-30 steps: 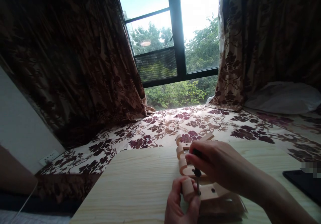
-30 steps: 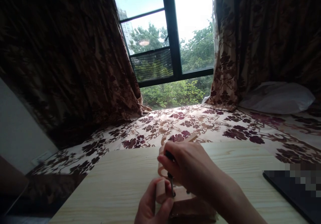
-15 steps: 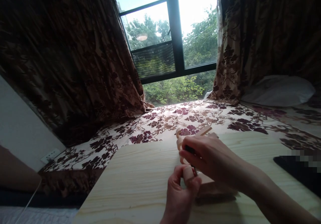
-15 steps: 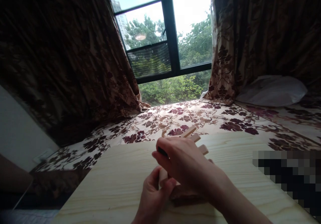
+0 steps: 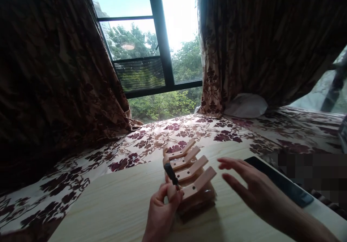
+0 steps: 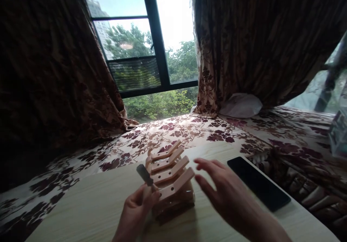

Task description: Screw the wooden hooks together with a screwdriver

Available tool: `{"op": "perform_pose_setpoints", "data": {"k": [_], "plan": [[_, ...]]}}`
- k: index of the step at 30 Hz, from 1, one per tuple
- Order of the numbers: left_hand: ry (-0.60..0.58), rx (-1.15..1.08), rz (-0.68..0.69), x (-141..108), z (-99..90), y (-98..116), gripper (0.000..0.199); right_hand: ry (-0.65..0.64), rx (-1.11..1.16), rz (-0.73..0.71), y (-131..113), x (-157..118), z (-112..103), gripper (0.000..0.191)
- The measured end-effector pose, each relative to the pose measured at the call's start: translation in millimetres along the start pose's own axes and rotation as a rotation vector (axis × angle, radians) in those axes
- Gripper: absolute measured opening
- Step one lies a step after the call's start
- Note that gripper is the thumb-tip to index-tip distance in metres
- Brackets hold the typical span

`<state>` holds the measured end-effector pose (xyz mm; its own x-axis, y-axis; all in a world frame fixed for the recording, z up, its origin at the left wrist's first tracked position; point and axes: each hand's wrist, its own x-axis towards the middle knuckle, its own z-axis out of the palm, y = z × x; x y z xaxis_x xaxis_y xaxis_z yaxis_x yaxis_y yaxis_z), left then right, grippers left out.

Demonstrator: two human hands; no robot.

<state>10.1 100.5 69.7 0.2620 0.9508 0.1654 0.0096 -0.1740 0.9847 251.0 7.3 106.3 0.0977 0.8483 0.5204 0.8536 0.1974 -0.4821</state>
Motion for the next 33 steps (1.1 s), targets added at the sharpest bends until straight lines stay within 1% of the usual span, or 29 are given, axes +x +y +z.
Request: {"op": "perform_pose_setpoints", "data": {"k": [2, 3, 4, 5, 6, 7, 8, 9, 10, 11, 13, 14, 17, 19, 21, 22, 24, 27, 29, 32, 33], "plan": [[0.017, 0.013, 0.005, 1.3, -1.4, -2.1, 0.035, 0.088, -0.148, 0.151, 65.7, -31.4, -7.2, 0.042], [0.026, 0.017, 0.008, 1.5, -1.7, -3.0, 0.035, 0.131, -0.211, 0.205, 96.6, -44.9, -10.4, 0.044], [0.033, 0.019, 0.008, 1.4, -1.8, -3.6, 0.034, 0.134, -0.262, 0.260, 123.4, -55.8, -13.4, 0.045], [0.038, 0.022, 0.009, 1.0, -1.7, -3.8, 0.034, 0.115, -0.295, 0.304, 144.6, -63.9, -16.2, 0.045], [0.040, 0.026, 0.008, 0.6, -1.5, -3.9, 0.034, 0.109, -0.314, 0.337, 159.0, -68.8, -18.7, 0.046], [0.043, 0.030, 0.008, 0.1, -1.2, -3.7, 0.034, 0.097, -0.314, 0.345, 166.1, -70.4, -20.9, 0.045], [0.046, 0.034, 0.008, -0.3, -0.9, -3.5, 0.035, 0.092, -0.312, 0.346, 165.9, -68.7, -23.0, 0.044], [0.052, 0.038, 0.009, -0.5, -0.6, -3.3, 0.036, 0.095, -0.301, 0.333, 158.8, -64.0, -24.7, 0.044], [0.059, 0.040, 0.010, -0.6, -0.5, -3.2, 0.036, 0.103, -0.290, 0.311, 145.6, -56.6, -26.2, 0.044], [0.065, 0.042, 0.011, -0.5, -0.5, -3.1, 0.037, 0.130, -0.262, 0.267, 127.3, -46.8, -27.2, 0.044], [0.065, 0.049, 0.009, 0.0, -1.0, -2.8, 0.038, 0.164, -0.177, 0.167, 80.1, -22.6, -27.2, 0.045], [0.058, 0.054, 0.004, 0.2, -1.5, -2.5, 0.038, 0.142, -0.113, 0.112, 54.1, -9.1, -25.8, 0.044], [0.035, 0.069, -0.018, -0.1, -2.9, -1.2, 0.038, 0.018, 0.113, -0.099, -18.9, 31.8, -14.8, 0.038], [0.026, 0.072, -0.034, -1.2, -3.5, -0.5, 0.037, -0.039, 0.238, -0.266, -55.2, 55.5, -3.1, 0.039], [0.025, 0.064, -0.051, -2.3, -3.8, -0.1, 0.037, -0.086, 0.321, -0.391, -79.1, 74.0, 9.3, 0.039], [0.021, 0.056, -0.064, -2.7, -3.8, -0.1, 0.037, -0.116, 0.345, -0.408, -87.0, 81.0, 15.0, 0.041], [0.002, 0.032, -0.095, -2.9, -3.9, -0.3, 0.037, -0.208, 0.373, -0.434, -95.9, 90.2, 24.1, 0.037], [-0.027, 0.002, -0.109, -3.0, -3.4, -1.4, 0.037, -0.352, 0.384, -0.441, -97.6, 93.3, 30.9, 0.027], [-0.018, 0.005, -0.100, -4.0, -2.3, -2.9, 0.035, -0.377, 0.393, -0.438, -94.4, 91.2, 31.3, 0.025], [0.023, 0.021, -0.092, -7.8, 0.2, -5.7, 0.033, -0.351, 0.397, -0.423, -87.6, 88.5, 28.9, 0.022], [0.033, 0.013, -0.064, -9.4, 1.0, -6.2, 0.032, -0.352, 0.390, -0.420, -85.6, 88.5, 28.3, 0.020]]}}
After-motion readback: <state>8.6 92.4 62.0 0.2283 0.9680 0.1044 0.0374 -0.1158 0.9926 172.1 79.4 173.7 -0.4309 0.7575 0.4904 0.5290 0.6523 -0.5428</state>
